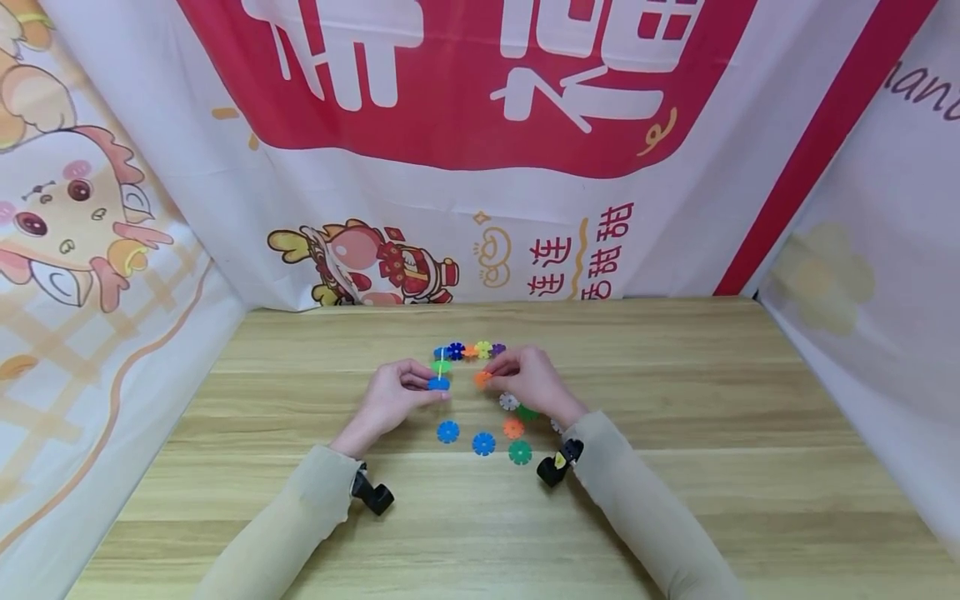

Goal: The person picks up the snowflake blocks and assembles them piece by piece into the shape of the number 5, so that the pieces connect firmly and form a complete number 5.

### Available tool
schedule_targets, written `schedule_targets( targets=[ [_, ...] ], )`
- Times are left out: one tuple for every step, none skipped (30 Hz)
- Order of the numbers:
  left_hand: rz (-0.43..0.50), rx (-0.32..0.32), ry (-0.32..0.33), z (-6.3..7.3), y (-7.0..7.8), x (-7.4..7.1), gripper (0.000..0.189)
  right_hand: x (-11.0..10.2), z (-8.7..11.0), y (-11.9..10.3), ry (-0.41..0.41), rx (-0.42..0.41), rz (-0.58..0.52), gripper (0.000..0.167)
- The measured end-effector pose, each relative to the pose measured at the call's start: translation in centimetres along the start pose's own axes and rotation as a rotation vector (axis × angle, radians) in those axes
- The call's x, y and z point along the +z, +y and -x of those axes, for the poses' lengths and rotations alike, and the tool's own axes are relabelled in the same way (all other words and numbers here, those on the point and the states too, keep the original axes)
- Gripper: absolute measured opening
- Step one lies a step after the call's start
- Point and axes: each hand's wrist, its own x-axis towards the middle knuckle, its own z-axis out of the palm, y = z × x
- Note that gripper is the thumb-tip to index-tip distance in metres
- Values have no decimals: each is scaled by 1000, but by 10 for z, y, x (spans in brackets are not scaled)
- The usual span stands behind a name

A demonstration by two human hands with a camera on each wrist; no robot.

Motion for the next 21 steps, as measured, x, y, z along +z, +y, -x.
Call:
schedule_targets(
  targets=[
    [-1, 0, -1, 0, 0, 0, 31, 1, 1, -1, 2, 1, -18, 12],
    [0, 0, -3, 1, 0, 0, 31, 3, 2, -2, 5, 3, -39, 12],
    [0, 1, -5, 1, 1, 0, 31, 4, 2, -3, 9, 2, -59, 12],
    [-2, 2, -6, 2, 1, -1, 31, 6, 3, -3, 15, 3, -73, 12],
    [-1, 2, -6, 2, 1, -1, 31, 7, 3, -4, 20, 1, -85, 12],
    [-2, 2, -6, 2, 1, -1, 31, 9, 4, -5, 25, -1, -95, 12],
    [-5, 1, -7, 2, 1, -1, 32, 10, 4, -5, 31, 5, -106, 11],
    [-6, 0, -8, 2, 1, -1, 32, 11, 5, -6, 36, 11, -117, 11],
    [-7, -1, -9, 3, 1, -1, 32, 13, 6, -6, 39, 18, -127, 10],
    [-8, -1, -10, 2, 1, -1, 32, 14, 7, -7, 39, 26, -138, 10],
    [-8, 0, -11, 2, 1, -1, 32, 15, 8, -8, 38, 32, -153, 10],
    [-9, 0, -11, 2, 1, -1, 32, 16, 9, -9, 37, 41, -169, 10],
    [-9, 1, -11, 2, 1, -1, 32, 17, 9, -9, 36, 46, -187, 10],
    [-8, 1, -11, 2, 1, -1, 32, 18, 10, -10, 34, 48, -196, 10],
    [-9, 1, -10, 1, 1, -1, 32, 19, 10, -11, 33, 48, -208, 10],
    [-10, 1, -9, 1, 1, -1, 32, 20, 11, -12, 33, 45, -211, 11],
    [-10, 0, -8, 1, 1, -1, 32, 22, 11, -12, 33, 43, -213, 11],
    [-10, -1, -8, 1, 1, -1, 32, 23, 11, -13, 34, 45, -212, 11],
    [-10, -1, -8, 1, 1, -1, 32, 24, 11, -13, 35, 44, -210, 11],
    [-10, 0, -9, 1, 1, -1, 32, 26, 10, -13, 37, 46, -206, 11],
    [-10, 1, -10, 1, 2, -1, 32, 27, 10, -13, 39, 46, -212, 12]
  ],
)
